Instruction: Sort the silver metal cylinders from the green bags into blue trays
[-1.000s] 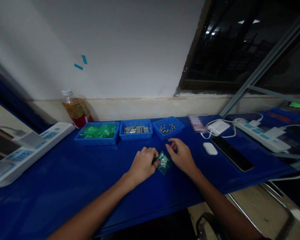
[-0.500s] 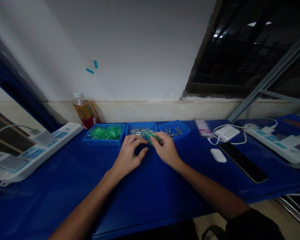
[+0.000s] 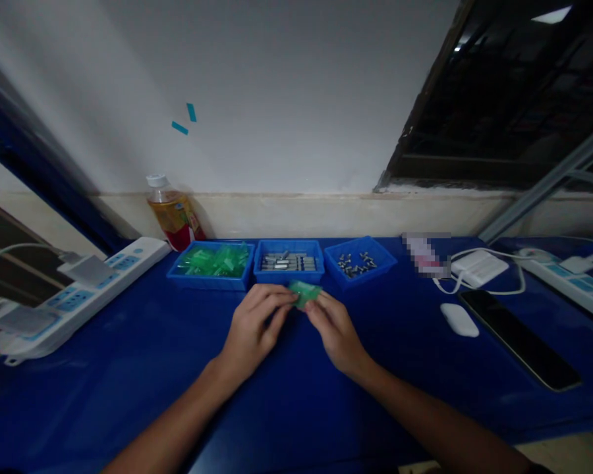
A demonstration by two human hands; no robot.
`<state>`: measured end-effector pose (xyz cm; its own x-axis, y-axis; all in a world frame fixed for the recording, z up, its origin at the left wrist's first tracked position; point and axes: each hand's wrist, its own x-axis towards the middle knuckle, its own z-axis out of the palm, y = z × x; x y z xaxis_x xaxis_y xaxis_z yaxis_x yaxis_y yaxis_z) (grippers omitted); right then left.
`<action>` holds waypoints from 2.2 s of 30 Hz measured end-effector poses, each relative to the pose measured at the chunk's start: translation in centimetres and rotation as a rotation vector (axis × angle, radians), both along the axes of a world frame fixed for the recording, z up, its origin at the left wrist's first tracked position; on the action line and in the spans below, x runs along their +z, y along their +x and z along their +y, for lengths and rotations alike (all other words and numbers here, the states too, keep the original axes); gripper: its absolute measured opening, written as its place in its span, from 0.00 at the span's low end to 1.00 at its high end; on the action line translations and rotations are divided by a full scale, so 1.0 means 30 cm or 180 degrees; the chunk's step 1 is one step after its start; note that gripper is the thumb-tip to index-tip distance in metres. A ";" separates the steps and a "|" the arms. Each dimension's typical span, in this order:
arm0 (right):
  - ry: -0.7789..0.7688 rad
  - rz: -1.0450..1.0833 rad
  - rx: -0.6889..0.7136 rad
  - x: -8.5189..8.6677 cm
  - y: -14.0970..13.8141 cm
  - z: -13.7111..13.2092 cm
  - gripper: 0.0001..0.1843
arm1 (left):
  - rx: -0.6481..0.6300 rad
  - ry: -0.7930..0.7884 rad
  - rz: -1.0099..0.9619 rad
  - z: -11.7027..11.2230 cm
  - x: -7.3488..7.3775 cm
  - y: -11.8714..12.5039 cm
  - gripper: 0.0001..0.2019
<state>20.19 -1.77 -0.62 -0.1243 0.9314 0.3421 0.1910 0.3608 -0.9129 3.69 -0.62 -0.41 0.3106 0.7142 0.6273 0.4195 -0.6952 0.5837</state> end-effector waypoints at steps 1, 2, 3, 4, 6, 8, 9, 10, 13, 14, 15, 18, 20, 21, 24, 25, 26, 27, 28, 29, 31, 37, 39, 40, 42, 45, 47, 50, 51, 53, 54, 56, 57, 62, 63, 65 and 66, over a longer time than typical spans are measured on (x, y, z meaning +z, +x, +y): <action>-0.0348 0.0273 -0.0020 -0.001 0.000 0.003 0.19 | -0.0118 0.0166 0.0182 -0.006 0.000 0.002 0.09; -0.0637 0.0467 -0.0070 -0.005 0.001 0.008 0.21 | -0.0219 0.0228 0.0323 -0.011 -0.001 0.005 0.11; -0.0831 0.0580 -0.0136 -0.012 0.002 0.013 0.22 | -0.0303 0.0196 0.0417 -0.014 0.000 0.009 0.12; -0.0914 0.0608 -0.0196 -0.019 0.006 0.017 0.22 | -0.0367 0.0067 0.0454 -0.017 0.001 0.014 0.12; -0.0766 0.0405 -0.0300 -0.032 0.016 0.024 0.19 | -0.0389 -0.0485 0.0298 -0.018 0.005 0.024 0.11; -0.0350 -0.0101 -0.0320 -0.039 0.029 0.026 0.17 | -0.0337 -0.1301 -0.0208 -0.016 0.011 0.032 0.11; -0.0077 -0.0440 -0.0277 -0.040 0.036 0.026 0.17 | -0.0325 -0.1709 -0.0537 -0.014 0.013 0.035 0.12; 0.0221 -0.0805 -0.0210 -0.041 0.042 0.025 0.18 | -0.0329 -0.2059 -0.0861 -0.013 0.014 0.039 0.15; 0.1084 -0.1752 -0.0028 -0.041 0.054 0.020 0.25 | -0.0341 -0.2680 -0.1518 -0.008 0.009 0.048 0.15; 0.1270 -0.1967 0.0001 -0.040 0.056 0.019 0.26 | -0.0317 -0.2752 -0.1603 -0.004 0.008 0.047 0.14; 0.1370 -0.2106 0.0022 -0.039 0.056 0.018 0.27 | -0.0282 -0.2751 -0.1617 0.002 0.008 0.041 0.13; 0.1352 -0.2039 0.0153 -0.034 0.056 0.017 0.28 | 0.0051 -0.2170 -0.1299 0.051 0.033 -0.016 0.14; 0.1245 -0.1814 0.0241 -0.031 0.057 0.016 0.29 | 0.0565 -0.1533 -0.0825 0.113 0.079 -0.084 0.15; 0.1203 -0.1733 0.0268 -0.030 0.057 0.015 0.29 | 0.0758 -0.1333 -0.0496 0.149 0.109 -0.121 0.16; 0.1177 -0.1640 0.0290 -0.026 0.056 0.009 0.26 | 0.1718 -0.0885 0.1076 0.251 0.205 -0.208 0.18; 0.1185 -0.1633 0.0292 -0.024 0.055 0.005 0.25 | 0.1993 -0.0759 0.1423 0.276 0.228 -0.222 0.18; 0.1196 -0.1626 0.0291 -0.021 0.054 0.002 0.24 | 0.2160 -0.0666 0.1678 0.295 0.243 -0.226 0.17; 0.1202 -0.1623 0.0299 -0.019 0.052 -0.001 0.23 | 0.2276 -0.0613 0.1882 0.307 0.250 -0.223 0.16; 0.1207 -0.1616 0.0299 -0.016 0.051 -0.004 0.22 | 0.2329 -0.0606 0.2048 0.314 0.248 -0.213 0.15; 0.1211 -0.1610 0.0298 -0.015 0.051 -0.005 0.22 | 0.2332 -0.0618 0.2194 0.317 0.239 -0.201 0.15; 0.1220 -0.1599 0.0285 -0.013 0.051 -0.005 0.22 | 0.2290 -0.0668 0.2408 0.316 0.212 -0.175 0.15; 0.1206 -0.1596 0.0231 -0.015 0.057 0.003 0.20 | 0.2466 -0.0478 0.2104 0.303 0.180 -0.166 0.14; 0.1195 -0.1586 0.0251 -0.013 0.056 0.001 0.20 | 0.2526 -0.0481 0.1969 0.303 0.186 -0.172 0.13; 0.1180 -0.1592 0.0267 -0.011 0.055 -0.001 0.19 | 0.2504 -0.0552 0.1943 0.303 0.187 -0.173 0.13; 0.1149 -0.1618 0.0304 -0.010 0.052 -0.005 0.19 | 0.2430 -0.0711 0.1916 0.303 0.183 -0.171 0.13; 0.1097 -0.1635 0.0354 -0.013 0.047 -0.005 0.19 | 0.2507 -0.0810 0.1881 0.306 0.167 -0.165 0.13; 0.1060 -0.1614 0.0356 -0.018 0.046 -0.001 0.18 | 0.2565 -0.0877 0.1927 0.312 0.152 -0.167 0.14; 0.1002 -0.1593 0.0334 -0.025 0.045 0.005 0.18 | 0.2518 -0.1007 0.1912 0.321 0.127 -0.185 0.14; 0.0992 -0.1594 0.0338 -0.027 0.045 0.007 0.17 | 0.2522 -0.1040 0.1829 0.323 0.118 -0.191 0.14; 0.0987 -0.1603 0.0356 -0.028 0.044 0.009 0.17 | 0.2579 -0.1083 0.1657 0.322 0.103 -0.200 0.15; 0.0990 -0.1614 0.0358 -0.029 0.044 0.010 0.17 | 0.2626 -0.1077 0.1618 0.319 0.097 -0.200 0.17; 0.0991 -0.1646 0.0345 -0.029 0.043 0.012 0.17 | 0.2731 -0.0992 0.1679 0.313 0.088 -0.194 0.19; 0.0992 -0.1661 0.0323 -0.030 0.042 0.014 0.16 | 0.2753 -0.0942 0.1733 0.310 0.085 -0.188 0.20; 0.0938 -0.1710 0.0223 -0.036 0.041 0.029 0.16 | 0.2738 -0.0892 0.1307 0.313 0.080 -0.162 0.15; 0.0916 -0.1713 0.0215 -0.037 0.041 0.032 0.16 | 0.2745 -0.0871 0.1153 0.314 0.078 -0.159 0.15; 0.0882 -0.1702 0.0201 -0.040 0.040 0.037 0.16 | 0.2694 -0.0828 0.1058 0.312 0.073 -0.157 0.15; 0.0871 -0.1696 0.0199 -0.042 0.040 0.040 0.16 | 0.2640 -0.0817 0.1139 0.309 0.071 -0.157 0.15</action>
<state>21.38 -0.58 -1.88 -0.3963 0.8038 0.4437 0.5676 0.5944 -0.5697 -1.01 8.64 1.72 -0.2155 0.8972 0.3854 0.9076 0.0384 0.4182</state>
